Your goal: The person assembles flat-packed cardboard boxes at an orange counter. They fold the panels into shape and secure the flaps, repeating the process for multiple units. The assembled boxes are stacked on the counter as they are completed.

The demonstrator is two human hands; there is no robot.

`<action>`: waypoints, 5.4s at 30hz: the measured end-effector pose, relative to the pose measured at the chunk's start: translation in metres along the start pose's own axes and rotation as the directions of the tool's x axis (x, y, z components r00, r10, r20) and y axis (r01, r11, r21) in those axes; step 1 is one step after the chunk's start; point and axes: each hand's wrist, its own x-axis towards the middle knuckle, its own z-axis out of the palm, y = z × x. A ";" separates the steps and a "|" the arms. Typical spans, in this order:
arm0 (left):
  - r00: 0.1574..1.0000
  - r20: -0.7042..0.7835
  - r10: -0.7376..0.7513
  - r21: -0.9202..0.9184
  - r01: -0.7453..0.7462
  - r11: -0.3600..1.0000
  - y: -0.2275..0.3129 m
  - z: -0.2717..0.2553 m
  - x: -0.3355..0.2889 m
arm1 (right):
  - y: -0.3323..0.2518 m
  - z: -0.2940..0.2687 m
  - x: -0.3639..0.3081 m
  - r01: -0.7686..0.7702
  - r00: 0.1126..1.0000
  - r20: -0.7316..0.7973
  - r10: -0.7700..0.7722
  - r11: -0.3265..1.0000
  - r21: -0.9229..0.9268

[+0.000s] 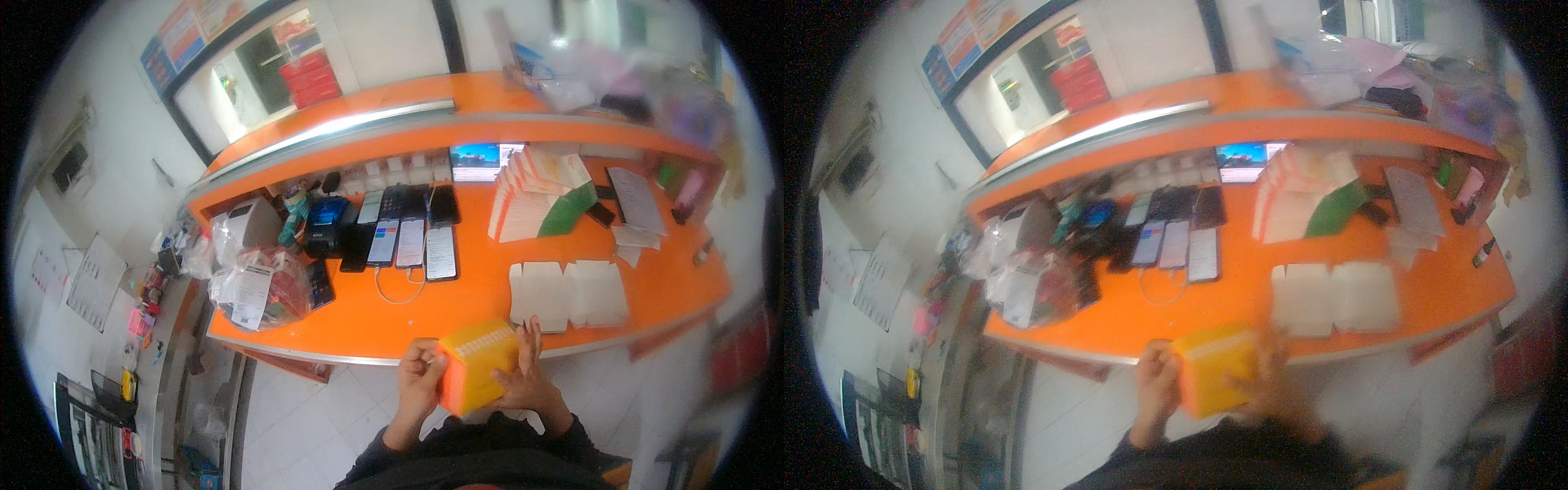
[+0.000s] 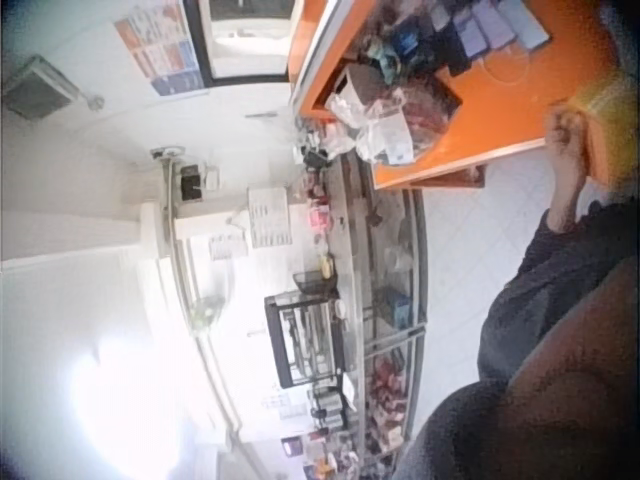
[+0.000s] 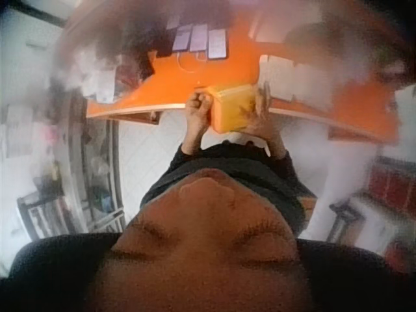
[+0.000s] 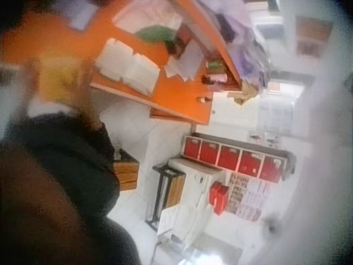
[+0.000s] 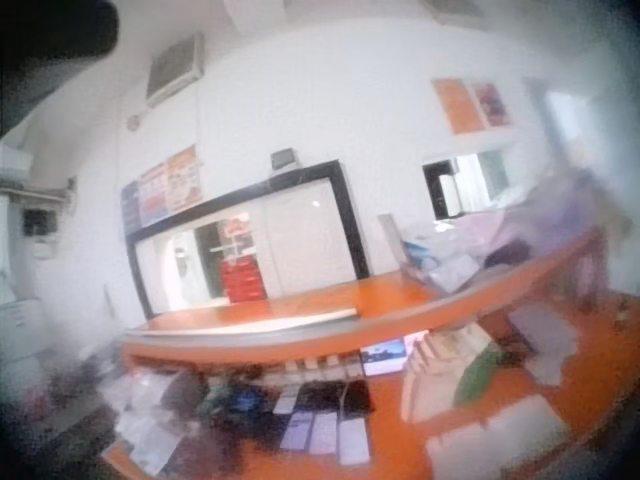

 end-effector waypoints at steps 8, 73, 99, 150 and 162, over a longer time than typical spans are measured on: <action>0.836 0.548 -0.026 0.827 -0.537 0.165 0.039 0.000 0.034 | 0.008 -0.025 0.015 -0.091 0.993 -0.064 0.097 0.991 0.100; 0.868 0.315 0.384 0.924 -0.373 0.086 -0.164 0.078 0.349 | 0.356 -0.063 0.193 -0.679 0.701 -0.062 0.711 0.637 -0.365; 0.945 0.326 0.027 0.934 -0.318 -0.163 -0.225 0.076 0.269 | 0.244 -0.065 0.086 -0.529 0.824 -0.224 0.521 0.563 -0.635; 0.838 0.377 0.396 -0.028 -0.416 0.909 -0.128 0.125 0.043 | 0.054 -0.094 -0.068 -0.388 0.727 -0.572 0.379 0.915 0.113; 0.801 0.576 -0.165 0.627 -0.303 0.717 -0.098 0.126 0.020 | 0.005 -0.131 -0.077 -0.597 0.554 -0.670 0.494 0.796 0.094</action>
